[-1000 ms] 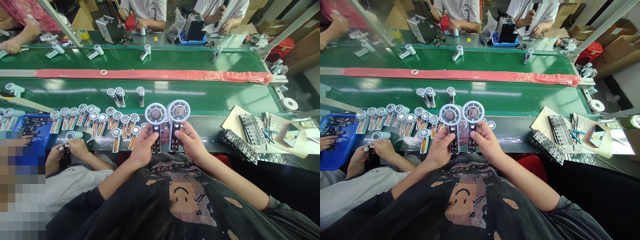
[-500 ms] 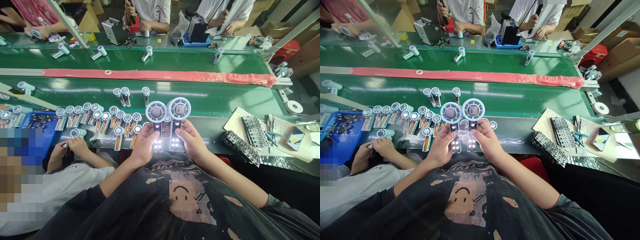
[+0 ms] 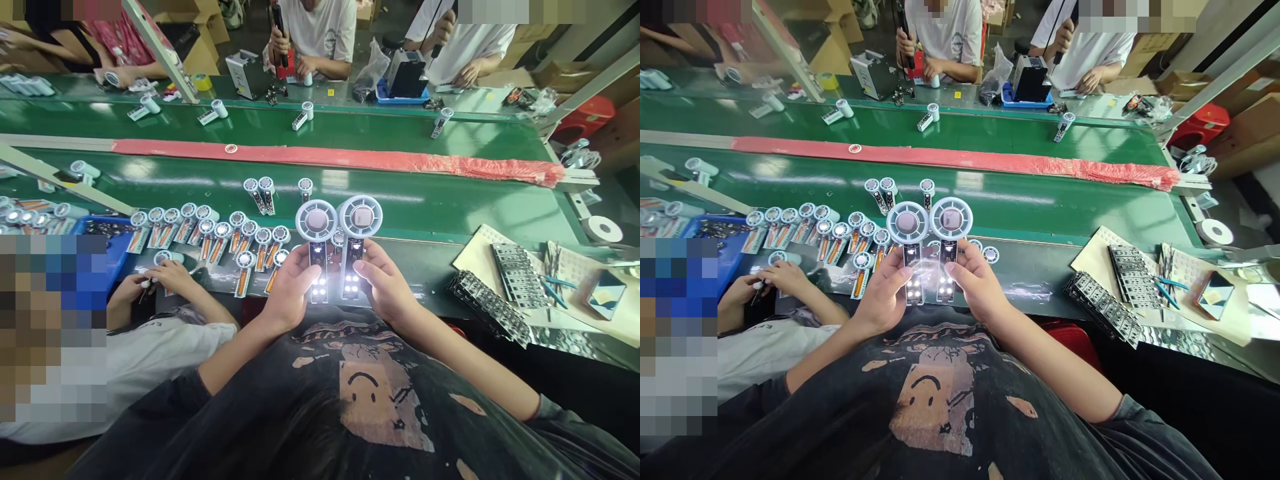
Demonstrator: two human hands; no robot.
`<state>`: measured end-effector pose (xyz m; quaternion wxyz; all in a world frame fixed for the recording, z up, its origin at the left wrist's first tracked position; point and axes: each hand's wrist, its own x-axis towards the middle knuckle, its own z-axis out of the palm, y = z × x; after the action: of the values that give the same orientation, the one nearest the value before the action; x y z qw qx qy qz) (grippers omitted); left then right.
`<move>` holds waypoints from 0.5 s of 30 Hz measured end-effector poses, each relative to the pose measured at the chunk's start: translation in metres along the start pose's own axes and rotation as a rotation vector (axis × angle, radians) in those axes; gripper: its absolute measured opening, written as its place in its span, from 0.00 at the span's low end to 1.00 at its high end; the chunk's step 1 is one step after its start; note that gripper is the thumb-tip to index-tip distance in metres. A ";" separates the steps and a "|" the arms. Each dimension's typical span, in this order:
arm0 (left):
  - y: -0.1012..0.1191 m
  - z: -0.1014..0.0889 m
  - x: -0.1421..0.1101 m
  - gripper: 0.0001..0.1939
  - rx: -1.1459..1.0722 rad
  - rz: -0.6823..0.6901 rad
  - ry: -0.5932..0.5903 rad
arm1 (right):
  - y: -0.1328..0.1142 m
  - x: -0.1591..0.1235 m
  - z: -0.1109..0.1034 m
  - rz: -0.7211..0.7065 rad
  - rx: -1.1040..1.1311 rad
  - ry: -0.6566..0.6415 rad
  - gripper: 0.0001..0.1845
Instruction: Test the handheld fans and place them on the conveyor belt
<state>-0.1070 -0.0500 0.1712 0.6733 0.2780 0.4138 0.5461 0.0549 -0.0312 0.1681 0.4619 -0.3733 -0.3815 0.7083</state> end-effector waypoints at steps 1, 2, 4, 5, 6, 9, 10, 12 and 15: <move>0.000 0.000 -0.001 0.20 0.005 0.012 -0.006 | 0.000 0.000 0.000 0.000 0.004 -0.013 0.25; 0.000 0.000 -0.002 0.20 0.015 0.028 -0.009 | 0.000 0.000 -0.001 -0.002 0.005 -0.023 0.26; -0.001 -0.001 -0.003 0.21 0.037 0.051 -0.012 | 0.000 -0.001 -0.001 -0.002 0.011 -0.038 0.26; -0.003 -0.001 -0.004 0.22 0.041 0.057 -0.011 | -0.001 -0.001 -0.001 0.004 0.018 -0.049 0.27; -0.004 -0.001 -0.004 0.22 0.041 0.060 -0.009 | -0.001 -0.002 -0.001 0.014 0.029 -0.063 0.27; -0.008 -0.001 -0.005 0.24 0.024 0.055 0.013 | -0.004 -0.003 -0.001 0.040 0.063 -0.102 0.27; -0.009 0.000 -0.005 0.24 0.020 0.050 0.021 | -0.005 -0.003 -0.002 0.040 0.069 -0.108 0.26; -0.012 0.000 -0.005 0.24 0.017 0.036 0.033 | -0.005 -0.004 -0.003 0.030 0.070 -0.105 0.25; -0.015 0.002 -0.005 0.23 0.015 0.036 0.041 | -0.005 -0.005 -0.007 0.029 0.037 -0.103 0.25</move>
<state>-0.0976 -0.0581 0.1607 0.6528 0.2791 0.4263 0.5606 0.0640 -0.0328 0.1703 0.4380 -0.3334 -0.3862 0.7401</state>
